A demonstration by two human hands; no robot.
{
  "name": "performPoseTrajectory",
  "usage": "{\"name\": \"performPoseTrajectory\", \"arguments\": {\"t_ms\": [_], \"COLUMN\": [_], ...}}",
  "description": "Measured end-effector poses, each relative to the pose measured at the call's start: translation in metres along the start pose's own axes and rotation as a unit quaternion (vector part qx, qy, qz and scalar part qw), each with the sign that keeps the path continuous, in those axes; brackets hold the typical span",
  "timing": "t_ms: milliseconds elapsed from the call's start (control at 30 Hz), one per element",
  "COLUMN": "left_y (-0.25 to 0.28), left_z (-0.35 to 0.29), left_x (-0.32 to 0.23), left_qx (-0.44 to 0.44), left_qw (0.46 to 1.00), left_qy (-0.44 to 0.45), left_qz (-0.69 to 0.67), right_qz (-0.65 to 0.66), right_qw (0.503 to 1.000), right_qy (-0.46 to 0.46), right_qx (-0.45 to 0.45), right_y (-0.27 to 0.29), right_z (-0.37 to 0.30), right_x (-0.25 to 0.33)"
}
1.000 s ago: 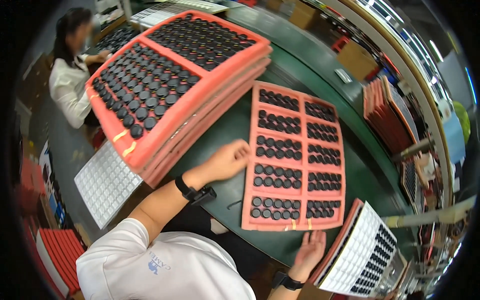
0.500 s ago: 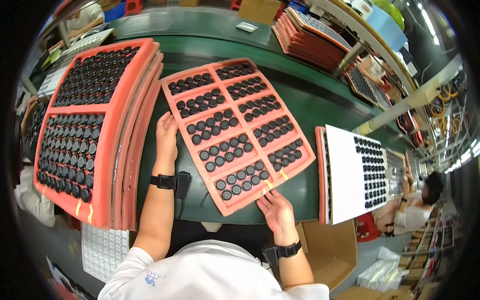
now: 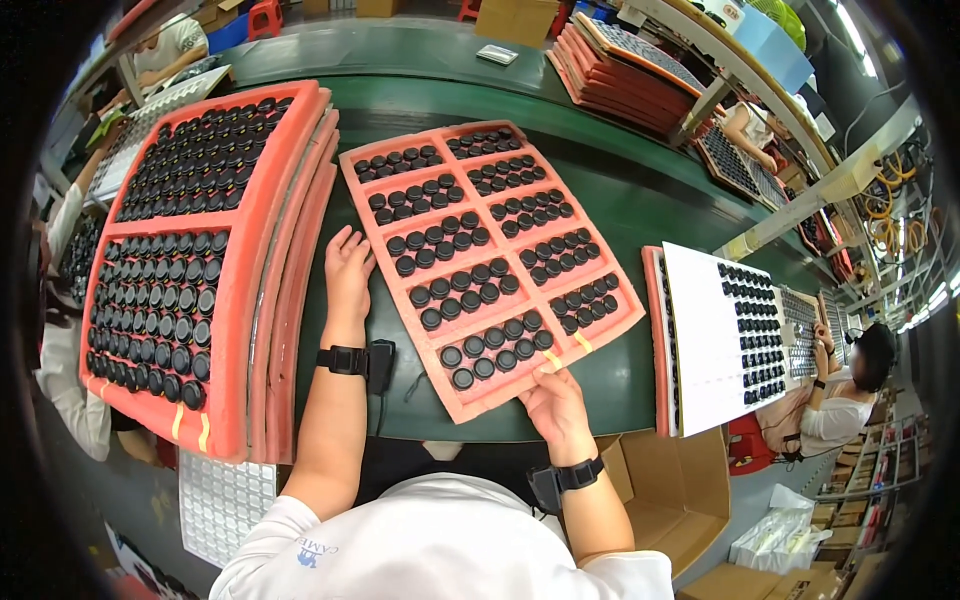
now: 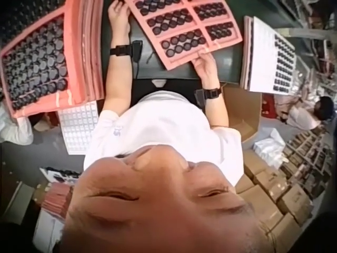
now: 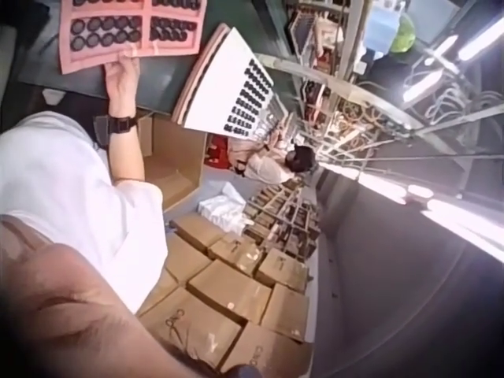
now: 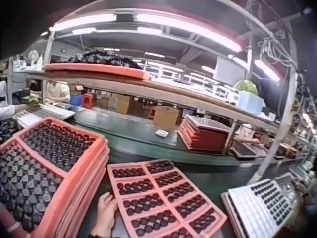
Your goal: The person picks up a black component from a pink foam tray, rotates it by hand, and places it into a white plastic tray. After emptying the pink foam tray, the person moves it aside, retrieves a new pink foam tray from a stack, and resumes the process.
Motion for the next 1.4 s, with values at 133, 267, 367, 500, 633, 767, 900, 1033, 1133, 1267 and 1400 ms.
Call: {"name": "performPoseTrajectory", "arguments": {"t_ms": [133,267,367,500,633,767,900,1033,1133,1267,1400], "left_y": [0.002,-0.003,-0.02,-0.02,-0.018,-0.002,0.006,0.01,0.025,0.053,0.053], "left_z": [0.002,0.011,0.0,0.002,-0.005,-0.041,-0.084,-0.122,-0.15,-0.168,-0.163], "left_x": [-0.005,-0.007,-0.025,-0.027,-0.038,-0.047,-0.055,-0.072,-0.083,-0.09,-0.089], "left_qx": [-0.009,-0.023,-0.04,-0.026,0.01,0.056,0.113,0.152,0.167,0.19,0.207], "left_qw": [1.0,0.999,0.992,0.995,0.993,0.983,0.961,0.954,0.952,0.945,0.938], "left_qy": [0.015,0.009,0.045,0.056,0.085,0.155,0.222,0.244,0.253,0.263,0.273], "left_qz": [-0.008,-0.033,-0.108,-0.081,-0.075,-0.086,-0.123,-0.086,-0.051,0.034,0.051], "right_qz": [-0.04,-0.049,-0.074,-0.109,-0.135,-0.191,-0.238,-0.269,-0.285,-0.287,-0.307], "right_qw": [0.999,0.999,0.997,0.993,0.989,0.98,0.971,0.963,0.957,0.953,0.945], "right_qy": [-0.015,-0.011,-0.001,0.033,0.041,0.044,0.011,-0.012,-0.061,-0.092,-0.113], "right_qx": [0.011,0.004,-0.014,-0.021,-0.037,-0.026,-0.018,0.005,-0.001,0.017,0.016], "right_y": [0.004,-0.001,-0.011,-0.016,-0.007,0.011,0.019,0.026,0.027,0.04,0.046], "right_z": [0.003,-0.011,-0.038,-0.042,-0.052,-0.073,-0.095,-0.097,-0.094,-0.062,-0.011], "right_x": [-0.003,-0.001,0.013,0.016,0.033,0.062,0.102,0.13,0.141,0.138,0.14]}}
Point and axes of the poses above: each hand's wrist, its own z-axis towards the middle knuckle, its own y-axis out of the back of the hand, x = y × z, the point moved 4 cm from there along z, towards the middle knuckle, and after that the axes turned 8 degrees about -y, right-handed, at the moved point
